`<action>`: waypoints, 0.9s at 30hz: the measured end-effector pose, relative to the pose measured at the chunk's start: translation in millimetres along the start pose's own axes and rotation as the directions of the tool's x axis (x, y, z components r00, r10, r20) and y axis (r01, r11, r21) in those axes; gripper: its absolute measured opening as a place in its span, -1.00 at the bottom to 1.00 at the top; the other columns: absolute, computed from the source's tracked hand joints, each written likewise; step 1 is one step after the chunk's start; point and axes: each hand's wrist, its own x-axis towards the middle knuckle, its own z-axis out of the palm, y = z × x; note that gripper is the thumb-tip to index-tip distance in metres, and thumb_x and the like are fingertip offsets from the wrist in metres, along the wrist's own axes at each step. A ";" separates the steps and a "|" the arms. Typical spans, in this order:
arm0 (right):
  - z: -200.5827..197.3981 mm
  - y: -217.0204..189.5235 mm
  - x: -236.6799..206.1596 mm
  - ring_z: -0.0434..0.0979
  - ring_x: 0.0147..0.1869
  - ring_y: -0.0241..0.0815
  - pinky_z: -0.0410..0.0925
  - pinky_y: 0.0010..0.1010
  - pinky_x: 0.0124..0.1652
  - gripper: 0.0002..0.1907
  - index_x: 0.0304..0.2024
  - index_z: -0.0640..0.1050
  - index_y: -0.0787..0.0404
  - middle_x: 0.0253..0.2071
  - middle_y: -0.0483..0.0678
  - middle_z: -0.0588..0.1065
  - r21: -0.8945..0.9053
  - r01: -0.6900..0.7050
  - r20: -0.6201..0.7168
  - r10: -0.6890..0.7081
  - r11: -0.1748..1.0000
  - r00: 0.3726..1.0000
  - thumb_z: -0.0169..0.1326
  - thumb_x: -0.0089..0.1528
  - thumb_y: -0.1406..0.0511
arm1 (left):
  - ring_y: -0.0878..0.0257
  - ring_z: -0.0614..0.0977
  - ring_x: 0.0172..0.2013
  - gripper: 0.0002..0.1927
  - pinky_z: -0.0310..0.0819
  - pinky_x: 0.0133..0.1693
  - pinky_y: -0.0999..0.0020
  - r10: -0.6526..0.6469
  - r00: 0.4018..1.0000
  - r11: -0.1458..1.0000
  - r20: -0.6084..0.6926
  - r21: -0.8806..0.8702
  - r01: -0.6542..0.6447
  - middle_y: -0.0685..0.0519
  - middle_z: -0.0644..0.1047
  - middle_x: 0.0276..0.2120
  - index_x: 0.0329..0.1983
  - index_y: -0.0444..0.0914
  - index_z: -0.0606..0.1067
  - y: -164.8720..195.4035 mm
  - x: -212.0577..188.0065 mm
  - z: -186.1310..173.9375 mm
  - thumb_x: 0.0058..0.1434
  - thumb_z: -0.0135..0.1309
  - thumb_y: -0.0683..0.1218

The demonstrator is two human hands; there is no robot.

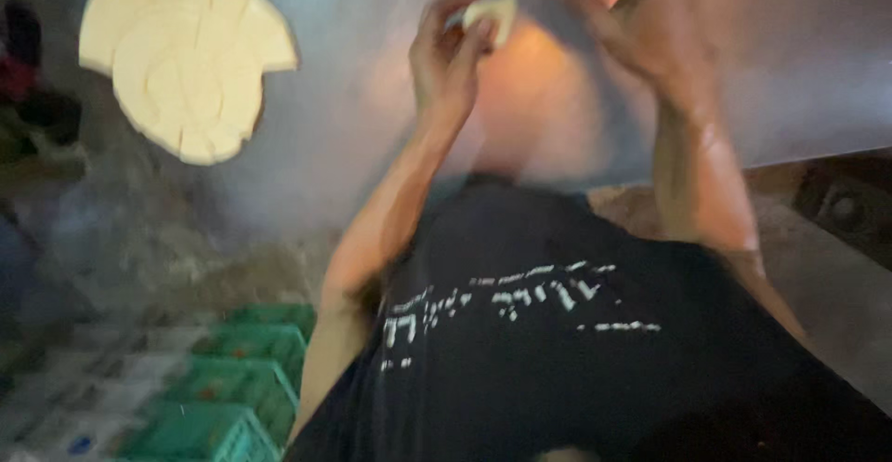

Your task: The person stands at a metal workbench in a bakery and shapes small pieces of dough by hand, rolling and pressing each piece on the bench before placing the formed dough balls onto a tray with other finished dough pieces. They work through the dough pieces one at a time across the episode.

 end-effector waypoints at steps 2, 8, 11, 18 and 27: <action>27.4 -26.6 -12.8 0.53 0.29 0.18 0.43 -0.16 0.22 -0.57 0.18 0.52 0.41 0.22 0.21 0.52 0.052 0.128 0.016 -0.129 0.990 0.991 0.32 0.31 0.37 | 0.33 0.63 -0.16 -0.71 0.60 -0.15 0.37 0.022 1.000 0.998 -0.014 -0.060 -0.022 0.04 0.57 -0.03 0.19 -0.34 0.45 3.5 -1.5 4.7 0.44 0.14 -0.21; 55.3 -72.9 -13.9 0.52 0.30 0.22 0.43 -0.13 0.24 -0.51 0.27 0.51 0.38 0.23 0.18 0.51 0.029 0.381 -0.011 -0.381 0.924 0.925 0.30 0.30 0.46 | 0.35 0.59 -0.18 -0.74 0.57 -0.18 0.39 0.012 0.999 0.962 -0.046 -0.270 -0.024 0.06 0.57 -0.10 0.19 -0.30 0.47 -17.7 -9.5 4.3 0.52 0.05 -0.11; 65.7 -85.9 -17.9 0.53 0.21 0.20 0.44 -0.15 0.16 -0.56 0.21 0.51 0.40 0.17 0.20 0.52 -0.063 0.404 -0.006 -0.405 0.913 0.914 0.29 0.29 0.48 | 0.36 0.56 -0.17 -0.71 0.53 -0.20 0.40 0.068 0.987 0.978 -0.143 -0.187 -0.095 0.06 0.56 -0.12 0.15 -0.30 0.49 -24.7 -3.7 7.2 0.58 -0.07 -0.01; 104.1 -80.8 -28.6 0.59 0.00 0.01 0.49 -0.31 -0.10 -0.70 0.09 0.56 0.37 0.01 0.11 0.57 0.110 0.279 -0.074 -0.272 0.954 0.959 0.13 0.30 0.57 | 0.16 0.70 -0.27 -0.72 0.56 -0.22 0.26 0.367 0.895 0.905 -0.254 0.322 -0.279 -0.02 0.66 -0.23 0.01 -0.23 0.51 -13.5 6.0 8.9 0.53 -0.09 0.04; 82.4 -69.6 -66.9 0.52 -0.29 -0.24 0.39 -0.44 -0.20 -0.88 -0.13 0.54 0.43 -0.23 0.05 0.55 0.774 -0.447 0.520 -0.047 0.449 0.853 0.10 0.27 0.51 | -0.09 0.66 -0.37 -0.83 0.47 -0.39 0.04 0.584 0.812 0.623 0.004 0.639 -0.451 -0.03 0.63 -0.35 -0.07 -0.12 0.47 -10.5 16.4 -24.6 0.44 0.08 0.05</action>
